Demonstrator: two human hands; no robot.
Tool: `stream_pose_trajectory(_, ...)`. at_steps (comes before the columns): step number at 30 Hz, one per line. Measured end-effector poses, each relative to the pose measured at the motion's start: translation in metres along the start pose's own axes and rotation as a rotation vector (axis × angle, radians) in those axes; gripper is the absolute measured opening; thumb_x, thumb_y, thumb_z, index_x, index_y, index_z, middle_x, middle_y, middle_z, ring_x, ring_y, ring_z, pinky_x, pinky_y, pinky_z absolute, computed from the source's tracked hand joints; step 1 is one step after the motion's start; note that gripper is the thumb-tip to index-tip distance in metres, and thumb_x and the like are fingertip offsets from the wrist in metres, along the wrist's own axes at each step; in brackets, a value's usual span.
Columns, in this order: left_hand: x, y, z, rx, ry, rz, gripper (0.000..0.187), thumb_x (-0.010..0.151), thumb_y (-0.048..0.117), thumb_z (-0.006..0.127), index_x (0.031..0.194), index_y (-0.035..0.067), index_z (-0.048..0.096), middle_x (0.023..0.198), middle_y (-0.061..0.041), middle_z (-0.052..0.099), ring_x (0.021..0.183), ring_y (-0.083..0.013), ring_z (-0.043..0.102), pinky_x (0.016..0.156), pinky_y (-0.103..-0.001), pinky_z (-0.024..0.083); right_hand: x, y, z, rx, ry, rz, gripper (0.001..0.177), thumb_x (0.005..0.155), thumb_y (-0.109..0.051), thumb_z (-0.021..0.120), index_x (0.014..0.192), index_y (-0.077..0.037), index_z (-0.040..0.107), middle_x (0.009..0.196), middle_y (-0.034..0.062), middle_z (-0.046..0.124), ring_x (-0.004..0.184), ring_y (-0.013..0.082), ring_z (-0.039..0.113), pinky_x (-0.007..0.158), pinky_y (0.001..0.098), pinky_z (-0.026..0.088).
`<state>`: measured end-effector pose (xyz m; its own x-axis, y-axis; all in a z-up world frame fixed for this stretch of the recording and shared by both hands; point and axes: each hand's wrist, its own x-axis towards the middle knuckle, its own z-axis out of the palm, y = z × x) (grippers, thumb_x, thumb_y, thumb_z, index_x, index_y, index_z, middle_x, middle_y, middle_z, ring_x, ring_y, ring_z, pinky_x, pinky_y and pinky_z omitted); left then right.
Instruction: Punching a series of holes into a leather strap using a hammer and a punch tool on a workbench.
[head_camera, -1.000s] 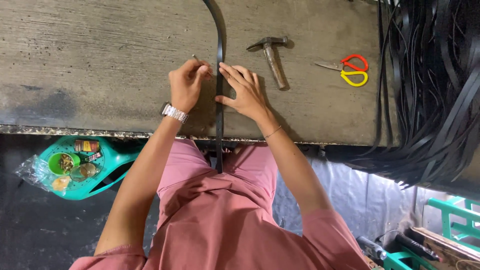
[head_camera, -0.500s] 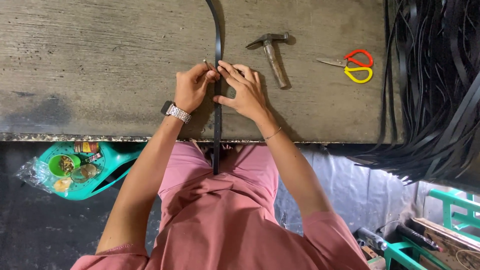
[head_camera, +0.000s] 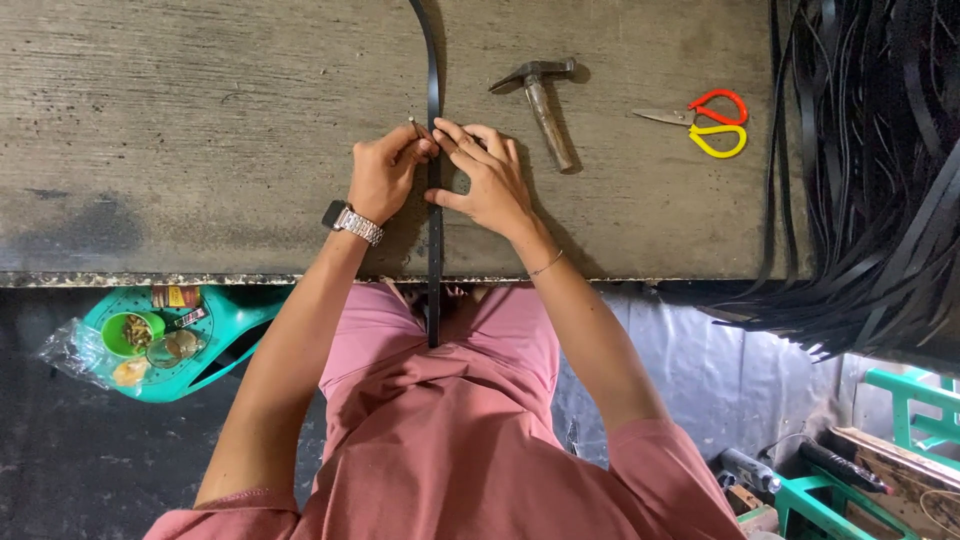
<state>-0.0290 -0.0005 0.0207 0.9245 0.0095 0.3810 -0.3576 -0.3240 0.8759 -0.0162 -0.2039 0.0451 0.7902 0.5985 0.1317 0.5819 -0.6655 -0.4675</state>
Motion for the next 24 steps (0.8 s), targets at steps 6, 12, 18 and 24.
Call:
stream_pose_trajectory(6,-0.003,-0.018,0.002,0.065,-0.022,0.071,0.005,0.103,0.007,0.071,0.104,0.012,0.074,0.076,-0.009,0.075,0.080,-0.0323,0.076,0.072,-0.039,0.058,0.000,-0.002,-0.001,0.009,0.023,-0.019,0.082,0.091,-0.063,0.072,0.156,-0.021,0.045,0.163,-0.0096,0.040,0.141,0.0240,0.040,0.103,0.0434,0.034)
stream_pose_trajectory(12,-0.005,-0.024,0.006,0.141,-0.041,0.179,0.006,0.101,0.001,0.071,0.099,0.007,0.070,0.074,-0.015,0.072,0.076,-0.0404,0.074,0.069,-0.044,0.058,-0.001,0.006,0.006,0.012,0.086,-0.053,0.079,0.089,-0.059,0.076,0.152,-0.020,0.050,0.161,-0.0078,0.043,0.138,0.0243,0.043,0.099,0.0441,0.036)
stream_pose_trajectory(18,-0.001,-0.015,0.008,0.214,-0.044,0.237,0.006,0.102,0.007,0.071,0.098,0.011,0.068,0.077,-0.011,0.072,0.077,-0.0363,0.073,0.069,-0.042,0.058,-0.011,0.048,0.000,-0.017,0.632,-0.091,0.038,0.089,-0.015,0.068,0.127,-0.012,0.071,0.127,0.0068,0.068,0.121,0.0294,0.058,0.103,0.0469,0.042)
stream_pose_trajectory(24,0.000,-0.008,0.008,0.248,-0.042,0.312,0.008,0.101,0.008,0.072,0.095,0.010,0.067,0.074,-0.010,0.069,0.074,-0.0353,0.072,0.069,-0.041,0.059,-0.034,0.081,-0.028,-0.379,0.423,0.427,0.039,0.089,-0.029,0.081,0.117,-0.007,0.066,0.117,0.0082,0.051,0.106,0.0326,0.053,0.083,0.0557,0.051)
